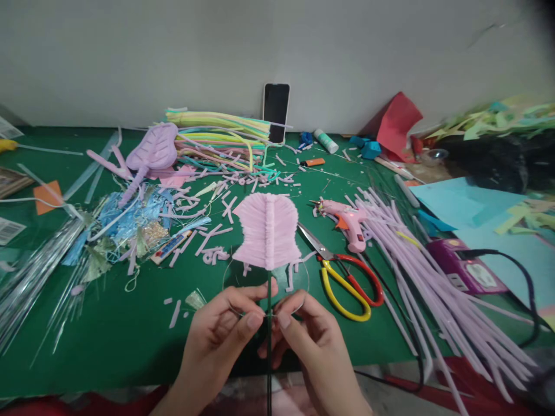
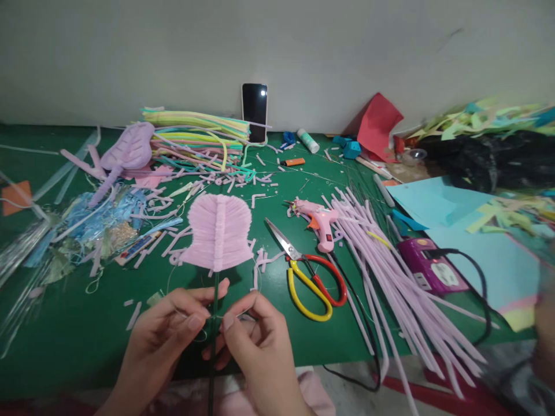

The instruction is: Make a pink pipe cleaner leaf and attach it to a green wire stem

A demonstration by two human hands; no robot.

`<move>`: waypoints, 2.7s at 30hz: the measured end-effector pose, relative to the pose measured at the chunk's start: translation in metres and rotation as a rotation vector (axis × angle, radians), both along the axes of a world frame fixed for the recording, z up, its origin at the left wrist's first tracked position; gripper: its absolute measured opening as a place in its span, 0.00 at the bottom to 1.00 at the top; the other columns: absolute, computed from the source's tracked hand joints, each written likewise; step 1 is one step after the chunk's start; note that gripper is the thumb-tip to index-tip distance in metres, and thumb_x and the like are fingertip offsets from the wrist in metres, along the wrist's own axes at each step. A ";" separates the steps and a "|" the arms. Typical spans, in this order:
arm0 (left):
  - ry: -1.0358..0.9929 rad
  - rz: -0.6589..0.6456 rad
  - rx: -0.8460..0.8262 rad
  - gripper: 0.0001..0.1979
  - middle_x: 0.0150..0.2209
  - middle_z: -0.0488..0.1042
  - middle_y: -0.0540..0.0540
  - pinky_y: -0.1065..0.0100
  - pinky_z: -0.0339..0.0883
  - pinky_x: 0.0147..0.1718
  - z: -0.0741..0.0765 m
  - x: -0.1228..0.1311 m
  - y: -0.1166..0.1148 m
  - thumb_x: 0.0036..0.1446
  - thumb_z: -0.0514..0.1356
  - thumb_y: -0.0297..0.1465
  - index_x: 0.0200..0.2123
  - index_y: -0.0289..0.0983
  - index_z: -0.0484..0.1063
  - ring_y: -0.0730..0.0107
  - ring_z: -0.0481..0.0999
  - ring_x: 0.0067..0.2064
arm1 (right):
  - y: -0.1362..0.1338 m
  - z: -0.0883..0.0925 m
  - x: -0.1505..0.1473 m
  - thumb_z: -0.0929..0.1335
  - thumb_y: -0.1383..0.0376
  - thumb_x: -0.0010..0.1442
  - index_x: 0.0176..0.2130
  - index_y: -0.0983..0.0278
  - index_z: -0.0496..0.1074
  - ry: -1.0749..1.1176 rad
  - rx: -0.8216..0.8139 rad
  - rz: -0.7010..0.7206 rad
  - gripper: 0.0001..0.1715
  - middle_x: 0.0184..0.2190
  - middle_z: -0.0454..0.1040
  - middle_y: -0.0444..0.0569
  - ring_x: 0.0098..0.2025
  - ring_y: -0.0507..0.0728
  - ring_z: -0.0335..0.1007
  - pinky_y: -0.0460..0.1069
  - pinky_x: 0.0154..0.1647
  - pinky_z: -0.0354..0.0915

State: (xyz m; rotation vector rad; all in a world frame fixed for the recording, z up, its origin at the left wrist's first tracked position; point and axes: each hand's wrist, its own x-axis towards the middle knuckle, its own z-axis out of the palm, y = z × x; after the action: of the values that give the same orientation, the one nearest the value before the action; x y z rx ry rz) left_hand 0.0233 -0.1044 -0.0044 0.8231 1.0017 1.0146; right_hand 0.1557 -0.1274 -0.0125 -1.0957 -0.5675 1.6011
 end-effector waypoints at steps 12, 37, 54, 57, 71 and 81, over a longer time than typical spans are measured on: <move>-0.007 0.008 0.011 0.08 0.48 0.78 0.43 0.74 0.70 0.22 -0.001 0.000 0.001 0.55 0.65 0.34 0.28 0.35 0.74 0.79 0.73 0.22 | 0.002 0.002 0.000 0.72 0.56 0.56 0.29 0.63 0.66 -0.010 -0.012 0.009 0.17 0.18 0.72 0.40 0.19 0.50 0.72 0.41 0.19 0.65; 0.064 -0.011 0.009 0.08 0.49 0.78 0.43 0.74 0.69 0.20 -0.006 -0.003 0.002 0.56 0.64 0.35 0.30 0.36 0.74 0.80 0.72 0.21 | 0.001 -0.004 -0.002 0.72 0.57 0.57 0.30 0.63 0.66 0.002 -0.002 -0.015 0.15 0.19 0.74 0.41 0.20 0.50 0.74 0.40 0.18 0.66; 0.326 -0.018 0.218 0.13 0.48 0.80 0.43 0.69 0.72 0.49 -0.006 -0.006 0.006 0.56 0.64 0.34 0.45 0.39 0.73 0.64 0.78 0.50 | 0.001 0.007 -0.003 0.74 0.55 0.54 0.29 0.63 0.66 -0.016 -0.090 -0.045 0.17 0.19 0.71 0.40 0.20 0.51 0.73 0.42 0.19 0.66; 0.337 -0.018 0.232 0.12 0.47 0.80 0.44 0.69 0.73 0.48 -0.006 -0.006 0.006 0.56 0.63 0.33 0.45 0.39 0.74 0.64 0.79 0.49 | 0.001 0.007 -0.003 0.74 0.55 0.54 0.29 0.63 0.66 -0.011 -0.082 -0.030 0.18 0.19 0.71 0.40 0.20 0.51 0.73 0.42 0.19 0.66; 0.357 0.004 0.212 0.10 0.44 0.82 0.46 0.70 0.74 0.45 -0.001 -0.002 0.007 0.56 0.63 0.34 0.42 0.41 0.77 0.65 0.81 0.45 | 0.001 0.009 -0.006 0.74 0.55 0.53 0.29 0.64 0.67 -0.001 -0.097 -0.069 0.18 0.18 0.70 0.40 0.20 0.51 0.74 0.42 0.18 0.66; 0.343 -0.005 0.216 0.09 0.43 0.82 0.45 0.71 0.76 0.40 -0.004 -0.004 0.006 0.56 0.63 0.35 0.41 0.40 0.77 0.64 0.82 0.43 | 0.001 0.004 -0.006 0.74 0.55 0.54 0.29 0.64 0.67 -0.011 -0.067 -0.053 0.17 0.17 0.70 0.39 0.20 0.51 0.73 0.42 0.18 0.66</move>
State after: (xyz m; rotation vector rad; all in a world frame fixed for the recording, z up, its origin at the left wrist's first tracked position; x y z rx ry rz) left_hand 0.0189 -0.0982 -0.0080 1.2067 1.1911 1.0083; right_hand 0.1497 -0.1263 -0.0088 -1.1611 -0.4912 1.5781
